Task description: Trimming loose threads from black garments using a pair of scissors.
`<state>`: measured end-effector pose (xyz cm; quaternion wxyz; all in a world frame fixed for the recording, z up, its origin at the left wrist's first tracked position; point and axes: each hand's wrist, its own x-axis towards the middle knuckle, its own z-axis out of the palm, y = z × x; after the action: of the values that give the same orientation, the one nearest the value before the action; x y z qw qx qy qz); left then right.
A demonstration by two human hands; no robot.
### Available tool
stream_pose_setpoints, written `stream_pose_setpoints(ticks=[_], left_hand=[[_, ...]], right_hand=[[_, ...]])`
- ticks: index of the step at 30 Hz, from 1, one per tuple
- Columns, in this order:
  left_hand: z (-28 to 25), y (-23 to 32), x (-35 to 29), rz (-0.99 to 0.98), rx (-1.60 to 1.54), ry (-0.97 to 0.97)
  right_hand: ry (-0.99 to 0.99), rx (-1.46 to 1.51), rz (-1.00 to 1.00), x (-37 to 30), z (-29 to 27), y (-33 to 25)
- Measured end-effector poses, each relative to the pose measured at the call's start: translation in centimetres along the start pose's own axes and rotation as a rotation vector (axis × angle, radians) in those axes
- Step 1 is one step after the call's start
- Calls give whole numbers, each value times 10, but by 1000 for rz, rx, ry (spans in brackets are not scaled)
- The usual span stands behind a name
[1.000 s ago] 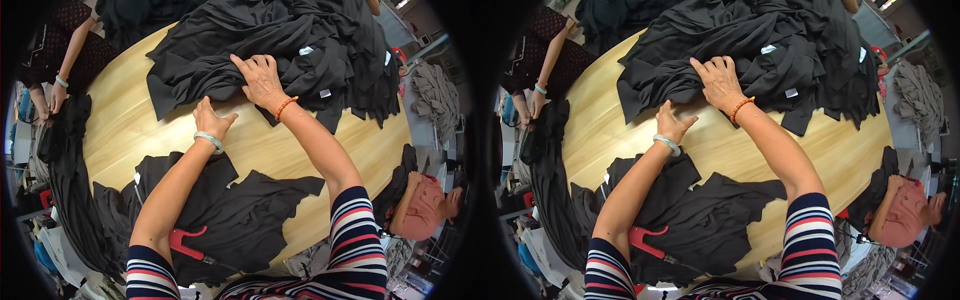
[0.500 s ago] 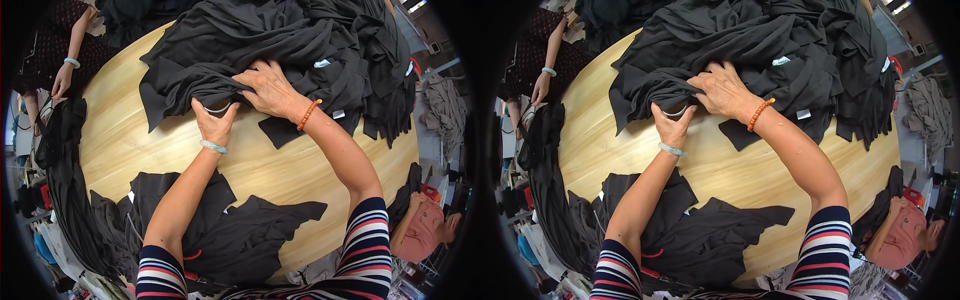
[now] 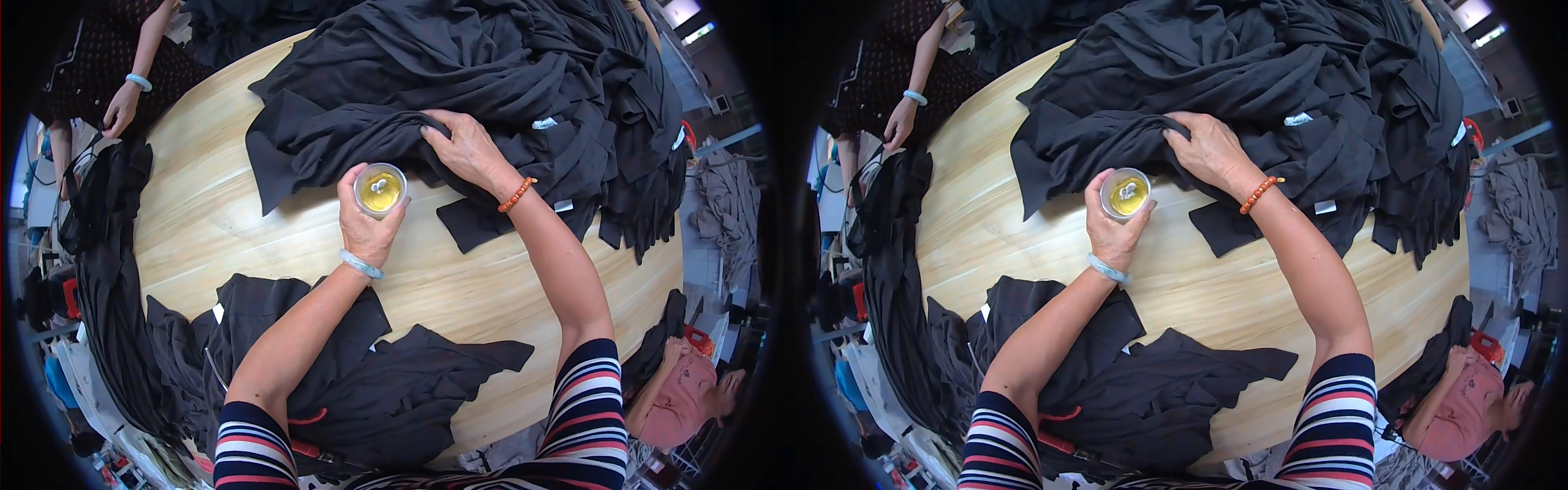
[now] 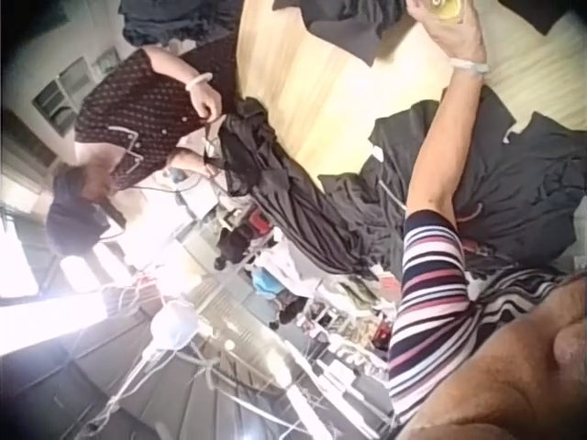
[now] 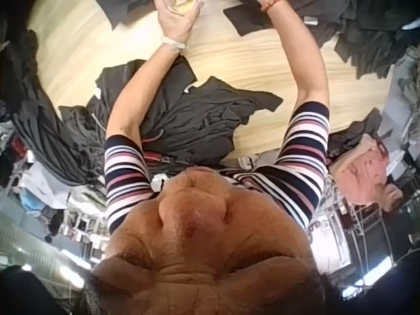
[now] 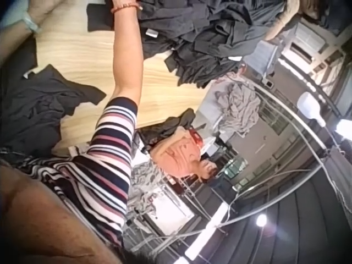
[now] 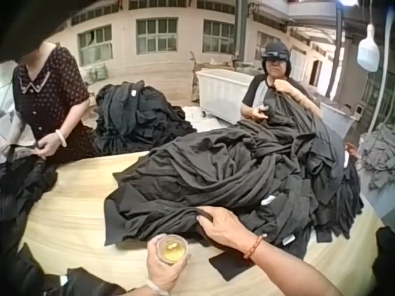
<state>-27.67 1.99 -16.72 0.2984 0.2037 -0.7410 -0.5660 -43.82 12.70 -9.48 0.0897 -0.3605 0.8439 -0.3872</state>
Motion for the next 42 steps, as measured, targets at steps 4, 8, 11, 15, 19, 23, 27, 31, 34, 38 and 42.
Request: stream_pose_setpoints(ticks=[4, 8, 11, 15, 19, 23, 27, 31, 34, 38, 42], left_hand=[[-6, 29, -7, -15, -39, -67], [-22, 60, -13, 2, -74, -154], [-51, 77, -23, 141, 9, -156], [-69, 129, -53, 164, -94, -126], [-152, 171, -87, 183, -97, -53], [-241, 202, -135, 177, -66, 44], [-340, 213, -201, 113, 2, 272], [-448, 200, -281, 19, 130, 565], [-530, 179, -349, -56, 217, 806], [-636, 129, -447, -153, 323, 979], [-731, 57, -537, -264, 448, 1116]], right_hand=[[-172, -79, 168, 6, -1, 11], [-108, -202, -18, 1, 12, 10], [-120, -358, -167, -14, 29, -3], [-28, -397, -194, -65, -2, -12], [-104, -304, -137, -87, 8, -29], [-142, -134, -23, -107, 10, -59], [-202, 15, -61, -120, 34, -122], [-204, -4, -221, -136, 83, -216], [-247, -40, -338, -160, 132, -293], [-345, -136, -452, -196, 205, -358], [-346, -282, -540, -231, 270, -390]])
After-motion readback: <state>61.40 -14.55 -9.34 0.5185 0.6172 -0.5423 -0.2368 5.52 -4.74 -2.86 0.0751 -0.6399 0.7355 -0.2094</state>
